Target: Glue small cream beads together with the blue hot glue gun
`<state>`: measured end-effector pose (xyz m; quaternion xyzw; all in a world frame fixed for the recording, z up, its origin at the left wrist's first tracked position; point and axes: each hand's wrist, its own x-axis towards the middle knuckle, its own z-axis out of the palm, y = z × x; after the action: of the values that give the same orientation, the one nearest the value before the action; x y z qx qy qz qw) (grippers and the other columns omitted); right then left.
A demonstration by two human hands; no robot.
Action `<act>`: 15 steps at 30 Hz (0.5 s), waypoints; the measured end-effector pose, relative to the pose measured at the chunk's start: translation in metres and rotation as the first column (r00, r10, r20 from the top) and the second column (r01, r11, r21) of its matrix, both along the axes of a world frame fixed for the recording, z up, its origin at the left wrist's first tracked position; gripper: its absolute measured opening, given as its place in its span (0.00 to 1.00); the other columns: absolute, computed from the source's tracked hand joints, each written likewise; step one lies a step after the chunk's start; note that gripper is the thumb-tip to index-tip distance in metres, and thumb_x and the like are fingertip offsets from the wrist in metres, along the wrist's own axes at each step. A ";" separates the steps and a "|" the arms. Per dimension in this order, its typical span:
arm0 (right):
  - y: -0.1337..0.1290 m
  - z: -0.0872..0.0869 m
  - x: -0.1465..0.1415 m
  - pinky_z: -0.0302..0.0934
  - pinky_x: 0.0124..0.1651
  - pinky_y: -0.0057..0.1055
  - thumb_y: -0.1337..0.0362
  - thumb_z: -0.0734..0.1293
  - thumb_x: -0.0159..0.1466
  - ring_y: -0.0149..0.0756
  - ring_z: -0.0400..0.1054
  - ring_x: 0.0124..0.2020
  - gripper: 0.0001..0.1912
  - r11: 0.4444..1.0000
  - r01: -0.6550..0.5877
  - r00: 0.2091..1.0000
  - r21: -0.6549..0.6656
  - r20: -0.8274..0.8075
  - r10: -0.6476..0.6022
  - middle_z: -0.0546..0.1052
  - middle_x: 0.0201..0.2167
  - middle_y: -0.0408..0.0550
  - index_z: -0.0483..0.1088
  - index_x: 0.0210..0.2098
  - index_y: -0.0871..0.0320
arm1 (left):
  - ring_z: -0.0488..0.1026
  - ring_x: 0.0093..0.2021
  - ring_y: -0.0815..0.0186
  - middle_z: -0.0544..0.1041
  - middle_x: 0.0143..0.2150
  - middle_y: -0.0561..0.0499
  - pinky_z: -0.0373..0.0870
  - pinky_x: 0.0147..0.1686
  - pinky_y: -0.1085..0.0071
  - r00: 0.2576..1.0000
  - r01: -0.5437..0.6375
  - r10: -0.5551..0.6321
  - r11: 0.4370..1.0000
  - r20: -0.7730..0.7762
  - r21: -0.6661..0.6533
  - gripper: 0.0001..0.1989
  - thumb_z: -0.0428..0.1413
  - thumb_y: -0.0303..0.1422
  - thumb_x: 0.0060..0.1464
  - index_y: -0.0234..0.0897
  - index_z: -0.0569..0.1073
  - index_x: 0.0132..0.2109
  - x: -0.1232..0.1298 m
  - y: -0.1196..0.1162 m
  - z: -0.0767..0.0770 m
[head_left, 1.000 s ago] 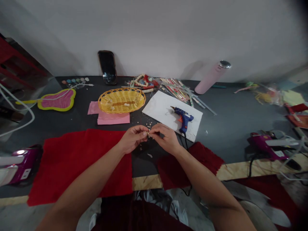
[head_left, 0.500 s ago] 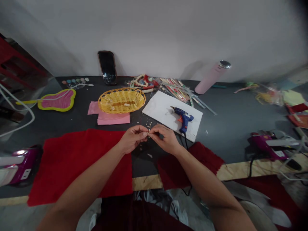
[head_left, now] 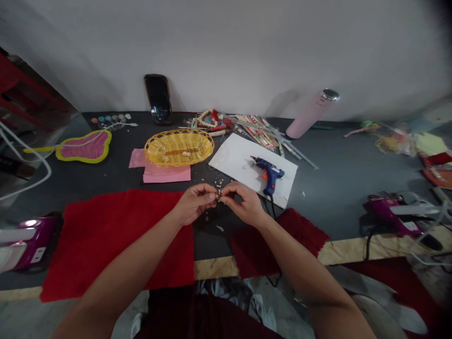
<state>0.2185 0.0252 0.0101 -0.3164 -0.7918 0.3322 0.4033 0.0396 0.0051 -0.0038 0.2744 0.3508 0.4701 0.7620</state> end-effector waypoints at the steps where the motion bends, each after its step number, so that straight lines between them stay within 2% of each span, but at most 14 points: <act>1: 0.000 0.001 0.001 0.63 0.35 0.29 0.64 0.65 0.61 0.31 0.66 0.32 0.04 1.000 0.003 1.000 -0.001 -0.008 -0.003 0.72 0.31 0.46 0.68 0.36 0.57 | 0.71 0.26 0.74 0.75 0.29 0.52 0.68 0.29 0.77 1.000 0.006 -0.006 1.000 0.008 0.002 0.09 0.64 0.29 0.42 0.32 0.74 0.32 0.000 0.000 0.000; 9: 0.002 0.001 0.001 0.64 0.38 0.31 0.62 0.65 0.62 0.32 0.68 0.34 0.10 0.991 -0.116 0.993 -0.065 -0.017 0.115 0.73 0.35 0.49 0.70 0.43 0.57 | 0.72 0.29 0.72 0.75 0.33 0.51 0.68 0.30 0.76 0.995 0.090 -0.092 0.995 0.035 0.053 0.20 0.62 0.29 0.46 0.36 0.69 0.48 -0.002 -0.001 -0.001; 12: 0.001 -0.002 0.000 0.65 0.40 0.32 0.64 0.65 0.62 0.33 0.68 0.35 0.07 0.992 -0.117 0.993 -0.054 -0.012 0.116 0.74 0.33 0.49 0.71 0.40 0.57 | 0.71 0.27 0.74 0.73 0.30 0.53 0.67 0.29 0.77 0.996 0.091 -0.092 0.993 0.011 0.078 0.21 0.61 0.29 0.47 0.37 0.68 0.49 -0.001 -0.001 -0.003; 15: 0.001 -0.004 0.000 0.65 0.37 0.31 0.64 0.66 0.61 0.32 0.68 0.33 0.06 0.997 -0.075 0.997 -0.022 0.001 0.075 0.73 0.31 0.48 0.71 0.38 0.57 | 0.70 0.26 0.74 0.73 0.29 0.53 0.67 0.30 0.76 0.997 0.071 -0.071 0.994 0.002 0.080 0.18 0.61 0.30 0.48 0.37 0.69 0.48 0.000 0.000 -0.005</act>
<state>0.2184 0.0262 0.0063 -0.2911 -0.7997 0.3554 0.3865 0.0396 0.0047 -0.0088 0.3159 0.3200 0.4571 0.7674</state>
